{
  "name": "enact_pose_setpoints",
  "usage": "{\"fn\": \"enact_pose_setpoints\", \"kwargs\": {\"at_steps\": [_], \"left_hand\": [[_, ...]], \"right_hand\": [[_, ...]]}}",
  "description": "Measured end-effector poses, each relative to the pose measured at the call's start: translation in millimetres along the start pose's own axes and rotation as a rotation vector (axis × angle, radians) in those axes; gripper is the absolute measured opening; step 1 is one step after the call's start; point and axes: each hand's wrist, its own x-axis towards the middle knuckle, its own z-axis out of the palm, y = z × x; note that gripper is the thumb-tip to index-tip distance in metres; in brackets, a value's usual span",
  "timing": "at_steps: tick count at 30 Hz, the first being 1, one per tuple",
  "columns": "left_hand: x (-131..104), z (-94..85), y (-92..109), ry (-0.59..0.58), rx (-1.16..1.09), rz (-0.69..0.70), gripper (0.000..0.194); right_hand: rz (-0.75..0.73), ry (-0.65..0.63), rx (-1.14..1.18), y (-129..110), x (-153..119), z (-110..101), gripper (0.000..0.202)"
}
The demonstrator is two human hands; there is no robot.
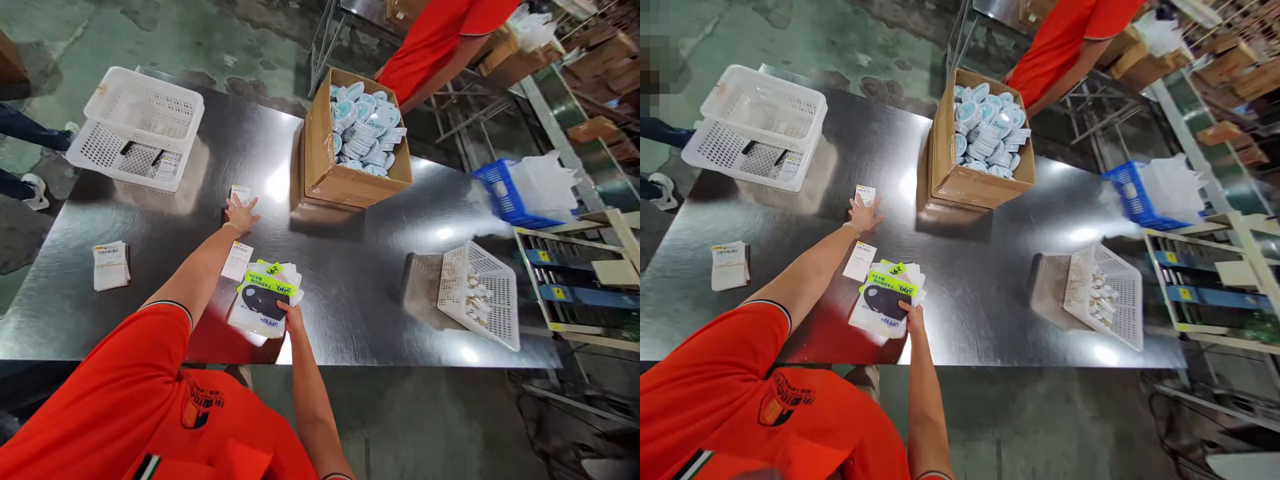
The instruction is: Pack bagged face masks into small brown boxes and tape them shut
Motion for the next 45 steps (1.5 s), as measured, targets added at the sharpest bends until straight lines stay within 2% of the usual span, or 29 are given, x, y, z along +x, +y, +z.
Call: {"fn": "enact_pose_setpoints", "kwargs": {"at_steps": [2,4,7,10,13,15,17,19,21,23,25,28,31,37,41,45], "left_hand": [[14.3,3.1,3.2,-0.059,0.058,-0.016,0.060],[12.3,3.8,-3.6,-0.036,0.083,-0.049,0.049],[-12.6,-5.0,-38.0,0.023,0.084,-0.080,0.047],[-56.3,-21.8,-97.5,0.073,0.086,-0.067,0.045],[-115.8,-35.6,-159.6,0.080,0.085,-0.055,0.041],[-156.7,-40.7,-191.5,0.035,0.084,-0.028,0.045],[-190.0,-45.8,-215.9,0.077,0.079,-0.033,0.056],[-212.6,-54.8,-238.1,0.267,0.056,-0.221,0.075],[-226.0,-67.9,-261.8,0.452,-0.009,-0.563,0.099],[-232.8,-81.8,-285.3,0.491,-0.090,-0.813,0.120],[-235.3,-92.6,-304.8,0.443,-0.133,-0.853,0.125],[-236.4,-99.9,-322.2,0.415,-0.151,-0.778,0.105],[-239.5,-99.7,-329.9,0.441,-0.204,-0.743,0.088],[-249.9,-94.1,-339.8,0.508,-0.322,-0.634,0.077],[-251.2,-99.7,-353.3,0.595,-0.401,-0.657,0.070],[-257.0,-117.0,-373.8,0.674,-0.461,-0.678,0.053]], "right_hand": [[0.010,0.013,-0.003,-0.7,-0.5,0.1,0.049],[0.016,0.042,-0.026,-2.5,-1.7,2.1,0.046],[0.031,0.084,-0.050,-5.1,-3.4,6.5,0.043],[0.037,0.097,-0.061,-5.0,-3.8,8.3,0.042],[0.033,0.079,-0.082,-3.9,-3.8,6.9,0.040],[0.027,0.063,-0.103,-4.2,-2.4,5.1,0.040],[0.016,0.059,-0.132,-5.5,0.9,3.8,0.042],[-0.001,0.081,-0.163,-6.9,4.6,3.6,0.042],[-0.016,0.105,-0.188,-7.9,6.4,4.6,0.040],[-0.020,0.118,-0.206,-8.5,6.1,6.2,0.040],[-0.019,0.125,-0.223,-9.0,4.6,8.0,0.040],[-0.026,0.137,-0.253,-9.9,2.7,10.2,0.038],[-0.030,0.138,-0.282,-10.9,1.2,11.9,0.037],[0.003,0.151,-0.306,-14.7,-6.1,18.5,0.039],[0.048,0.182,-0.292,-18.1,-12.7,24.5,0.035],[0.071,0.167,-0.298,-20.0,-17.4,27.6,0.034]]}}
